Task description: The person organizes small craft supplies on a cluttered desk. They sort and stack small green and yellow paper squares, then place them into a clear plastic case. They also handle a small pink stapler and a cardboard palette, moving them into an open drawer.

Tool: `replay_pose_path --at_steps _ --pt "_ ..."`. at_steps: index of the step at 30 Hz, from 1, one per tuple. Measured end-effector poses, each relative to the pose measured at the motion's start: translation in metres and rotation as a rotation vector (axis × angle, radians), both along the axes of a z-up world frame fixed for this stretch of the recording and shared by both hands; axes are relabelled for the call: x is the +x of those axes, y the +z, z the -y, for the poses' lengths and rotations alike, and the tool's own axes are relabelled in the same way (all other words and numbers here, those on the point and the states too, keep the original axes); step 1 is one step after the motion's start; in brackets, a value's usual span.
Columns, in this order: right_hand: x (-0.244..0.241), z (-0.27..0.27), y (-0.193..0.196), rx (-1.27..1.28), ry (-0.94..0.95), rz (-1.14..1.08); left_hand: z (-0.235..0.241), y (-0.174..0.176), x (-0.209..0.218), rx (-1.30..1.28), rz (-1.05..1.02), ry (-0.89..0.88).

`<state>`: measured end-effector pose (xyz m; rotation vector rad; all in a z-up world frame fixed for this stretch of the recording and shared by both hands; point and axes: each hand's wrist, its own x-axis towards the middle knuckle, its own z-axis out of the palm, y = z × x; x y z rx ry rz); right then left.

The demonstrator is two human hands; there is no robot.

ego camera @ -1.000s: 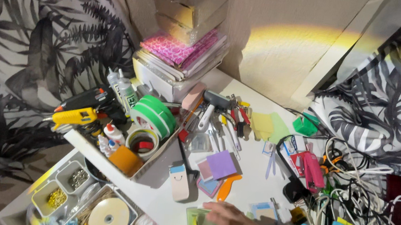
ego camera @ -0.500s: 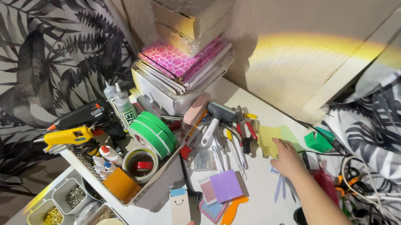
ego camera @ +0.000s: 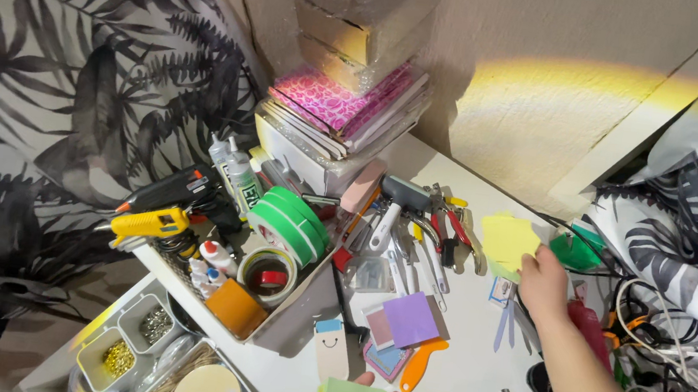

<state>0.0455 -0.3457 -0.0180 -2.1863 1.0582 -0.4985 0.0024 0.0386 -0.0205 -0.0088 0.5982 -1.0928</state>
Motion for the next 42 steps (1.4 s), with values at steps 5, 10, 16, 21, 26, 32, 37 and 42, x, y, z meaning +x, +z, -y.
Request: replay_pose_path --at_steps 5,10,16,21,26,32,37,42 --pt "-0.037 -0.057 0.027 0.427 0.012 0.489 0.012 0.024 -0.014 -0.007 -0.009 0.015" --pt "-0.106 -0.139 0.025 0.007 0.319 0.346 0.014 0.039 -0.027 -0.034 0.068 -0.021" --pt "-0.131 -0.217 0.068 -0.127 1.315 0.618 0.004 0.003 -0.043 -0.255 0.357 0.056" --pt "-0.137 -0.219 0.078 -0.289 1.379 0.434 -0.009 0.029 -0.047 -0.193 0.464 0.146" --pt "-0.137 -0.235 0.087 -0.244 1.263 0.323 -0.009 0.034 -0.047 -0.094 0.509 0.077" --pt "-0.143 -0.243 0.068 0.023 1.148 -0.158 -0.004 -0.005 -0.062 -0.102 0.576 0.156" --pt "-0.147 -0.240 0.061 -0.042 1.143 -0.027 -0.008 0.030 -0.051 0.087 0.390 0.124" --pt "-0.148 -0.236 0.057 -0.102 1.206 -0.002 -0.011 0.036 -0.054 0.078 0.353 0.102"
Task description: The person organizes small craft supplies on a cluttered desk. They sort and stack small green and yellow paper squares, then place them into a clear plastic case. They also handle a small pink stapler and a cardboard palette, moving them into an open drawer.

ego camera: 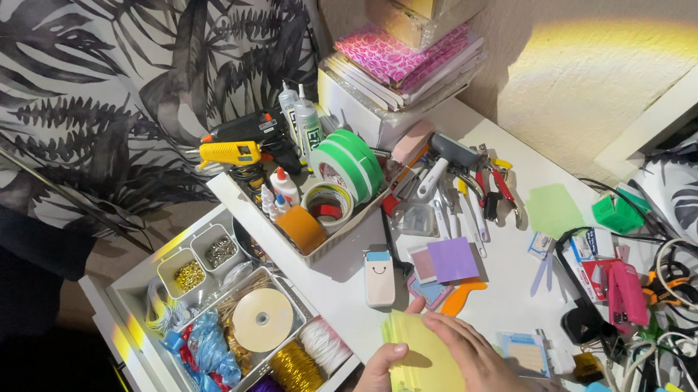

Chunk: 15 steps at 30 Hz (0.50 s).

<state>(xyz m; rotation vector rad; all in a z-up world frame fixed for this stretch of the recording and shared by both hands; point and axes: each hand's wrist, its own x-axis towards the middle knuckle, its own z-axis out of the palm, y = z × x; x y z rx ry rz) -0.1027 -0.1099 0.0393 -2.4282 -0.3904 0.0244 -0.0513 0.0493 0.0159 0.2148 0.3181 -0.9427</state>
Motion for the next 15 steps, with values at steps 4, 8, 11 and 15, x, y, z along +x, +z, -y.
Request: replay_pose_path --at_steps 4,8,11,15 --pt "0.000 -0.005 0.005 0.071 0.043 0.118 -0.002 -0.038 -0.006 -0.127 0.030 -0.088" --pt "0.004 -0.009 0.019 0.052 0.171 0.236 -0.005 -0.047 -0.009 -0.243 0.016 -0.146" --pt "0.003 -0.006 0.027 -0.129 0.199 0.146 -0.004 -0.063 -0.013 -0.127 -0.037 -0.251" --pt "0.001 -0.006 0.029 -0.155 0.218 0.185 -0.006 -0.069 -0.012 -0.162 0.004 -0.259"
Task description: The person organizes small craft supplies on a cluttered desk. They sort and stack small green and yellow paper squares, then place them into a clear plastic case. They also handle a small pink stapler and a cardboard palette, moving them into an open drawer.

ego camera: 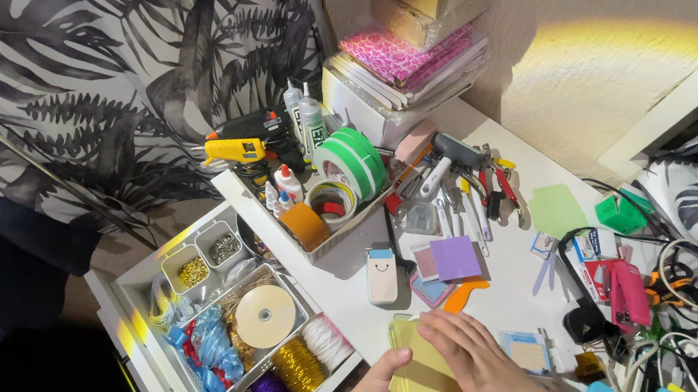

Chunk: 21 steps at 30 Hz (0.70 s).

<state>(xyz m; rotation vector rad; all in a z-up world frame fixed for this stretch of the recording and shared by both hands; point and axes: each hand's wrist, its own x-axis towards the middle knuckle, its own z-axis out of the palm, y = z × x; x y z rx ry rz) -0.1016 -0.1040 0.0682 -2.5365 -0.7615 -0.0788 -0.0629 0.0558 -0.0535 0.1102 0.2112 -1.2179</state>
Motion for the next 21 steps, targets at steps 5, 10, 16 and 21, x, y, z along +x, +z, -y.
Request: replay_pose_path --at_steps 5,10,16,21 --pt "-0.003 -0.001 0.001 0.133 0.091 -0.070 -0.004 0.004 -0.001 -0.144 0.170 -0.102" --pt "-0.002 -0.002 0.004 0.153 0.089 -0.179 -0.003 0.030 -0.003 -0.083 0.192 -0.014" --pt "-0.001 -0.003 0.001 0.140 0.116 0.066 -0.006 -0.025 -0.004 -0.171 0.193 -0.107" --pt "-0.001 0.000 -0.002 0.230 0.246 0.056 -0.003 -0.002 -0.002 -0.077 0.199 -0.114"
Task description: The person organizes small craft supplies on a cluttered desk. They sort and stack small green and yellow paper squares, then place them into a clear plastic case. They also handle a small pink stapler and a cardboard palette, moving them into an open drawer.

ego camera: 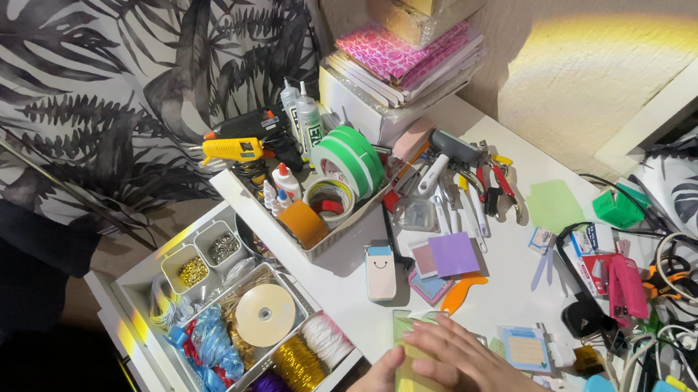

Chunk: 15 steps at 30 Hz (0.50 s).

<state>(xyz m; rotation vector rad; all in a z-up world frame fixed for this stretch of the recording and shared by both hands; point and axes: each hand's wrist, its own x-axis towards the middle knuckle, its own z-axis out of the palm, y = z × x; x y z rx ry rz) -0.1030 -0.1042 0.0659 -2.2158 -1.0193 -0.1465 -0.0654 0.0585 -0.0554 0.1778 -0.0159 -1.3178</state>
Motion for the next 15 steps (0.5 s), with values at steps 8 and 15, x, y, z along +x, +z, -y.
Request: replay_pose_path --at_steps 8,15 --pt "-0.003 -0.001 -0.013 -0.064 -0.218 -0.026 -0.002 0.001 -0.003 0.125 0.030 0.036" --pt "-0.004 -0.011 0.000 -0.175 -0.408 -0.649 -0.006 0.086 0.005 -0.193 1.291 0.561"
